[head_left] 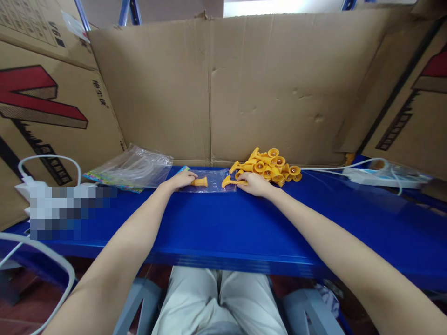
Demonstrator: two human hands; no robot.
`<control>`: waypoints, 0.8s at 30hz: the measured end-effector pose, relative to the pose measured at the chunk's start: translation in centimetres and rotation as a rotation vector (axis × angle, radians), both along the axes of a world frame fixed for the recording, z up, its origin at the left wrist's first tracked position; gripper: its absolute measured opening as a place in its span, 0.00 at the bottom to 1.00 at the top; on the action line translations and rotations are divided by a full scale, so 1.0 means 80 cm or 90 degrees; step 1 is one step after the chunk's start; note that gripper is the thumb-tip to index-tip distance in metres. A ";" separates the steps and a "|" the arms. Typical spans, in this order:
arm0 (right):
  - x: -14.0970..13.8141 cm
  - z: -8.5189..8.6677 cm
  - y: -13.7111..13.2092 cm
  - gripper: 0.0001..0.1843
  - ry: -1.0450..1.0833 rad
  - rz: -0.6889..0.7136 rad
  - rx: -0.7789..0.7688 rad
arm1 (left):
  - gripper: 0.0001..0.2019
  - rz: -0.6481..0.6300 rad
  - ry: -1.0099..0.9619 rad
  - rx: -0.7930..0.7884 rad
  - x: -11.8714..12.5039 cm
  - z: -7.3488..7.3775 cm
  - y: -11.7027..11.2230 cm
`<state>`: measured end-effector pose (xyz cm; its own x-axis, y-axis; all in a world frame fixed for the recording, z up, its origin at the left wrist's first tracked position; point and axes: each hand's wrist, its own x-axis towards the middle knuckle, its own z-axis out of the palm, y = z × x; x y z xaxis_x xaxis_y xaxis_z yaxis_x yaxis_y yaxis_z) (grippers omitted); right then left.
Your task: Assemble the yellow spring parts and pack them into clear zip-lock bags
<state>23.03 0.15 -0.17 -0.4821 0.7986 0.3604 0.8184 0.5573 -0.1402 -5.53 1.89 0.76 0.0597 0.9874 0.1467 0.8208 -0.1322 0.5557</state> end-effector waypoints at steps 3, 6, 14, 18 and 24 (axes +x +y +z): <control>-0.002 -0.002 -0.002 0.11 0.001 -0.035 0.014 | 0.23 -0.028 0.025 -0.012 0.000 -0.002 0.002; -0.007 -0.003 -0.002 0.11 0.042 0.019 0.003 | 0.24 -0.033 0.026 -0.020 0.002 -0.003 0.003; -0.020 -0.007 0.000 0.12 0.114 0.081 -0.040 | 0.25 -0.051 0.018 -0.038 0.010 -0.005 0.003; -0.028 -0.012 0.007 0.13 0.108 0.010 -0.009 | 0.25 -0.067 0.020 -0.046 0.012 -0.004 0.000; -0.054 -0.005 0.015 0.12 0.110 0.017 -0.051 | 0.24 -0.039 0.076 -0.041 0.018 0.001 -0.007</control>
